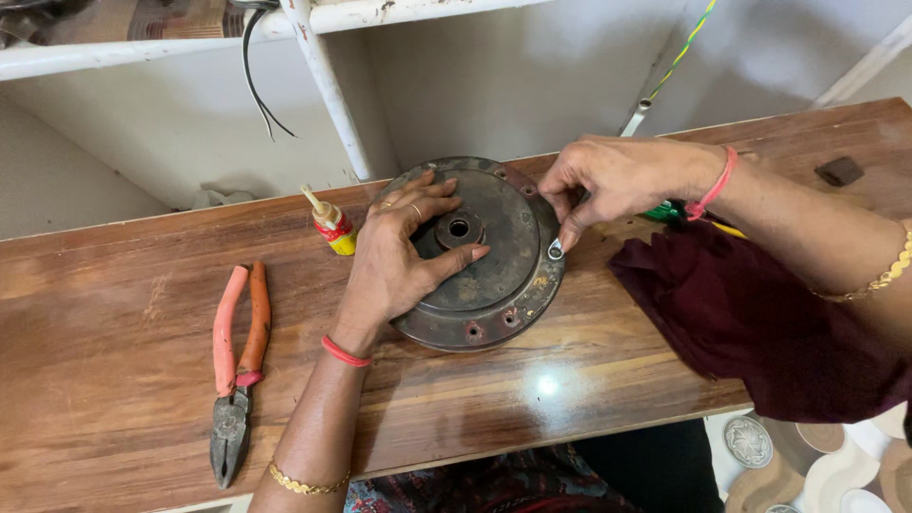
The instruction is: The person places small metal pieces into holes around the edge of a circular metal component, then uses a wrench to tighten the pieces. The person also briefly handles a pair of pliers.
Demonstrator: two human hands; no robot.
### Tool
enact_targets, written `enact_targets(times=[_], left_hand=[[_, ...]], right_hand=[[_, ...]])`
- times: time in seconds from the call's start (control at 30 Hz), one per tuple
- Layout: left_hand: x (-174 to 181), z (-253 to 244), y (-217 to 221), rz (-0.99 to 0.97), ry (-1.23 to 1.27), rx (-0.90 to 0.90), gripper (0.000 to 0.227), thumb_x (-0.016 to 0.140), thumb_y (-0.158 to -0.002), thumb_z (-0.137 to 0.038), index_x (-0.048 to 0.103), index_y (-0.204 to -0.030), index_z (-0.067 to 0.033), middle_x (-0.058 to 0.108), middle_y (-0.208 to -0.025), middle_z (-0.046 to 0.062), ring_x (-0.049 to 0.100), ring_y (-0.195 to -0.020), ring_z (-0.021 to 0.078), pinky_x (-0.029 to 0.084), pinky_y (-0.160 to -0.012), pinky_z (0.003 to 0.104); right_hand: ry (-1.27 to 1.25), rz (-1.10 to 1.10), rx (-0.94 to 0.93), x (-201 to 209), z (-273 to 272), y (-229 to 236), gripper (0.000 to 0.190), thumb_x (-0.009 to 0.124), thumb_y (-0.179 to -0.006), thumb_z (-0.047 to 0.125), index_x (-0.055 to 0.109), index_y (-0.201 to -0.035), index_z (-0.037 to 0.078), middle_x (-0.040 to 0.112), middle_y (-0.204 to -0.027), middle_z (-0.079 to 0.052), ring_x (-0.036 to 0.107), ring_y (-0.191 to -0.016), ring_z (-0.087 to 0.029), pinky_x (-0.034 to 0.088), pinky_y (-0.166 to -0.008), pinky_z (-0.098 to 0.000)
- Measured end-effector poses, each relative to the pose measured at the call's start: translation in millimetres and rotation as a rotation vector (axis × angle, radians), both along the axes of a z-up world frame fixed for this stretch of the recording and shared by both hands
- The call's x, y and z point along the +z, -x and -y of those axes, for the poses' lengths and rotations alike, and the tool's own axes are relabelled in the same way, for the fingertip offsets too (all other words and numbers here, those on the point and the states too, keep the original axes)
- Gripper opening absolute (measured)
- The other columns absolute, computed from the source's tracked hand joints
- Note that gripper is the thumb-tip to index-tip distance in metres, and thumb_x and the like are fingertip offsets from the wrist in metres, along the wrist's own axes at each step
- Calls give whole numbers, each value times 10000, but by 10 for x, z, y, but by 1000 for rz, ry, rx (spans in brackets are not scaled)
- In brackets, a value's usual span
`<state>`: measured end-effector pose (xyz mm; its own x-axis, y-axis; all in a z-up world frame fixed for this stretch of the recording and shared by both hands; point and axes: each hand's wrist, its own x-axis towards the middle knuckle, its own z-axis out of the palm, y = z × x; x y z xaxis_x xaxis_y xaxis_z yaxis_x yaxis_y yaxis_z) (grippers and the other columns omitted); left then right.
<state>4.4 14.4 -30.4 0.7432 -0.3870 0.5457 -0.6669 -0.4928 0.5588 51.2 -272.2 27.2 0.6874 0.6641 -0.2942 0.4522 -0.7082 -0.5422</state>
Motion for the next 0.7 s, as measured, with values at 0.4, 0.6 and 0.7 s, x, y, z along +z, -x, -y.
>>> enact_targets(times=[0.4, 0.6, 0.7], left_hand=[[-20, 20, 31, 11, -5, 41, 542, 909, -727, -357, 771, -1124, -14, 706, -1325, 131, 528, -1395, 350, 355, -1157, 505], [-8, 8, 40, 12, 19, 33, 542, 919, -720, -344, 766, -1120, -11, 707, -1327, 135, 547, -1389, 345, 376, -1163, 500], [-1, 12, 14, 8, 30, 29, 545, 925, -711, -341, 766, -1114, -9, 706, -1325, 140, 552, -1384, 348, 384, -1163, 493]], right_hand=[[-214, 492, -540, -495, 23, 1018, 377, 822, -839, 241, 581, -690, -9, 527, -525, -147, 464, -454, -200, 384, -486, -389], [-352, 502, -756, -588, -147, 1283, 335, 767, -924, 223, 592, -767, -17, 514, -535, -164, 458, -445, -197, 360, -455, -380], [-484, 433, -726, -400, 131, 1160, 312, 755, -932, 217, 601, -790, -14, 566, -598, -137, 459, -524, -185, 361, -465, -367]])
